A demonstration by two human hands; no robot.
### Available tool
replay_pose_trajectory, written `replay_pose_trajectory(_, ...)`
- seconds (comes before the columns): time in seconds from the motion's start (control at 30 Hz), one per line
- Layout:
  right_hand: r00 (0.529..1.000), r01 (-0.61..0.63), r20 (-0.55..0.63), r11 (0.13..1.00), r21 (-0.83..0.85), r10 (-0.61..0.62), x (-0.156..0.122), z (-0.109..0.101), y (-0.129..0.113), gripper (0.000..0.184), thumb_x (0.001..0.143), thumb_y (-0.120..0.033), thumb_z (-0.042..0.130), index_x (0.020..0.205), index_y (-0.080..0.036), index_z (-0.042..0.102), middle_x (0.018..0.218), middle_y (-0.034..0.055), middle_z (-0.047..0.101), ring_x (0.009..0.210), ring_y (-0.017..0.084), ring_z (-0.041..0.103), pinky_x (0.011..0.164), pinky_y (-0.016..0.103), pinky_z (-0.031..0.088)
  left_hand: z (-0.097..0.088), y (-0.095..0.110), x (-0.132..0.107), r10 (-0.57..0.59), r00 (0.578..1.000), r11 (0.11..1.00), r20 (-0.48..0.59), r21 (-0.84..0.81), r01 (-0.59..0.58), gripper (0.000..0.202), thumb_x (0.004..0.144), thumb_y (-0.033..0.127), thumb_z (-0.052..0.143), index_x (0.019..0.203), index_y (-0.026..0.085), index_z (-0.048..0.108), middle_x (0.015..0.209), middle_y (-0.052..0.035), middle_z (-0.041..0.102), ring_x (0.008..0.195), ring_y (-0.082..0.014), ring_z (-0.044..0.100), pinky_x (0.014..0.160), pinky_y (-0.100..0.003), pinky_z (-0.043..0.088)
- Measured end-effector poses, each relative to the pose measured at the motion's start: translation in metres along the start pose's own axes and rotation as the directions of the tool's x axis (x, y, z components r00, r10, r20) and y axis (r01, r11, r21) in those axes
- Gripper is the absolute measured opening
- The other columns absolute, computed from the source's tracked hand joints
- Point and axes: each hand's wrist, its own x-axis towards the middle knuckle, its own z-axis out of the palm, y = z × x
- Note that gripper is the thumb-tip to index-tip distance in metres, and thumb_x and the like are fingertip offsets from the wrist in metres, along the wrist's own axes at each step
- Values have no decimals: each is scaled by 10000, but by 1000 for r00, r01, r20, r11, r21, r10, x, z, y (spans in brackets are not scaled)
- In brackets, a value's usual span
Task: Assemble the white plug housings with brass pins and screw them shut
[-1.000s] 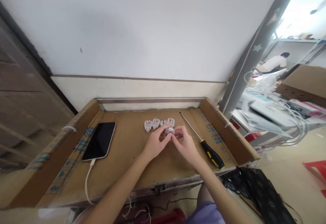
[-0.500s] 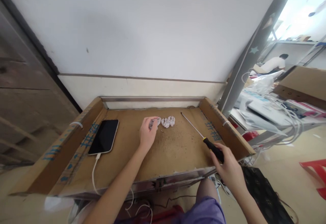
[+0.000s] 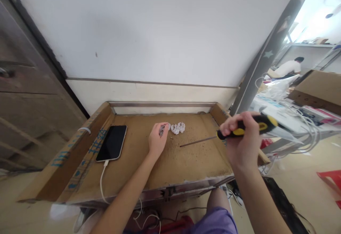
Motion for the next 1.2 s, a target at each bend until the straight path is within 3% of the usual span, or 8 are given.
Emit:
replay_pose_trajectory(0.13, 987, -44, 156, 999, -12, 45, -3, 26, 16, 234, 801, -310, 615, 756, -201, 413, 515, -83, 454, 446, 67, 452, 448, 200, 391, 2, -4, 2, -18, 1000, 1000, -6, -2, 18, 232, 889, 351, 468, 918, 187, 629, 924, -51, 632, 874, -184, 595, 774, -298, 454)
replay_pose_trajectory(0.33, 990, 14, 139, 997, -71, -4, 5, 46, 33, 274, 799, -375, 618, 815, -211, 399, 557, -83, 433, 453, 56, 438, 444, 196, 388, 5, -11, 2, -100, 995, 994, -18, -34, 100, 217, 875, 343, 488, 980, 196, 608, 965, -51, 647, 891, -183, 603, 781, -297, 458)
replay_pose_trajectory(0.53, 988, 22, 157, 995, -97, -6, 6, 50, 36, 263, 791, -367, 632, 799, -204, 425, 590, -71, 428, 473, 61, 444, 446, 203, 379, 4, -10, 2, -148, 989, 987, -7, -65, 147, 257, 862, 345, 509, 1065, 200, 570, 970, -49, 652, 867, -179, 610, 781, -304, 466)
replay_pose_trajectory(0.67, 986, 81, 152, 990, -116, -62, 5, 39, 16, 254, 797, -352, 646, 800, -204, 440, 576, -68, 461, 471, 69, 455, 452, 212, 391, 3, -9, 2, -124, 992, 991, 8, -51, 124, 223, 868, 322, 484, 1017, 194, 589, 1010, -66, 643, 912, -187, 603, 803, -316, 466)
replay_pose_trajectory(0.8, 974, 188, 153, 975, -118, -170, 5, 27, -18, 235, 815, -334, 639, 787, -204, 445, 563, -64, 460, 483, 83, 464, 471, 236, 411, 9, -9, -5, -76, 969, 990, 233, -99, 102, 216, 833, 338, 524, 977, 201, 608, 1013, -58, 652, 856, -177, 612, 733, -290, 487)
replay_pose_trajectory(0.9, 972, 198, 153, 971, -133, -177, 7, 20, -34, 240, 810, -337, 640, 775, -203, 443, 577, -60, 454, 501, 86, 462, 486, 250, 422, 15, -8, -12, -11, 877, 984, 481, -150, 95, 235, 801, 378, 575, 948, 204, 629, 955, -41, 673, 797, -175, 622, 677, -273, 496)
replay_pose_trajectory(0.97, 974, 188, 153, 972, -142, -166, 7, 17, -36, 237, 808, -334, 641, 776, -200, 449, 580, -59, 454, 499, 86, 462, 479, 252, 419, 15, -7, -14, 27, 848, 995, 529, -99, 30, 227, 817, 389, 559, 921, 209, 648, 928, -35, 679, 787, -182, 620, 691, -288, 494)
replay_pose_trajectory(1.2, 976, 174, 153, 975, -136, -153, 8, 14, -28, 216, 817, -320, 626, 790, -198, 449, 573, -58, 456, 507, 100, 494, 478, 253, 403, 6, 3, -11, 252, 884, 946, 394, 90, -310, 174, 806, 338, 592, 931, 230, 647, 962, -25, 671, 943, -223, 579, 860, -367, 432)
